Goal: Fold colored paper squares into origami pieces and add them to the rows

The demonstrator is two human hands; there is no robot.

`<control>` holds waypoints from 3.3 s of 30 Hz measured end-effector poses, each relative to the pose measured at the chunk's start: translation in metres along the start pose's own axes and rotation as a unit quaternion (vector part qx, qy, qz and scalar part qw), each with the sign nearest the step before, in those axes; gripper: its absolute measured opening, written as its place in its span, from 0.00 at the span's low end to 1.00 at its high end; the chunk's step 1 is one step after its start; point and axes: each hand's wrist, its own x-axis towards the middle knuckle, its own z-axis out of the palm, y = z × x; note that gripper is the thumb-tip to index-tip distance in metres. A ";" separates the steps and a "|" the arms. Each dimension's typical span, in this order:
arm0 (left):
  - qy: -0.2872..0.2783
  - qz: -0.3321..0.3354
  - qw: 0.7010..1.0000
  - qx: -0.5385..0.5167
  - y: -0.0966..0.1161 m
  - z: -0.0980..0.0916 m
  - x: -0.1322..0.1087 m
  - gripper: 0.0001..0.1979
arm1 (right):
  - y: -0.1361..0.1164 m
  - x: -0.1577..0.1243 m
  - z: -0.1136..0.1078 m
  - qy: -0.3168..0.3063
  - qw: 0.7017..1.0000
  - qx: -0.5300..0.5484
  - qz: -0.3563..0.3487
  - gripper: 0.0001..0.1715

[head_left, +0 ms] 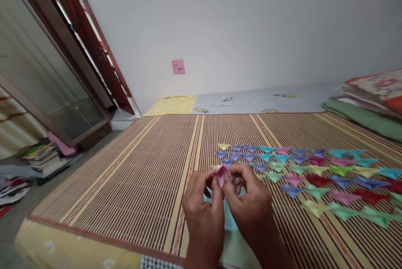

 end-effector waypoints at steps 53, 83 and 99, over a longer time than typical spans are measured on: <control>0.009 -0.095 0.994 -0.053 0.018 0.002 -0.005 0.13 | -0.004 0.001 -0.008 -0.058 0.979 0.163 0.112 0.14; 0.008 -0.046 0.998 -0.039 0.013 -0.001 -0.007 0.16 | -0.004 -0.003 -0.002 -0.027 0.997 0.027 -0.071 0.11; 0.024 -0.036 0.999 -0.015 0.009 -0.005 -0.004 0.16 | -0.007 -0.006 0.001 -0.030 0.996 0.038 -0.072 0.12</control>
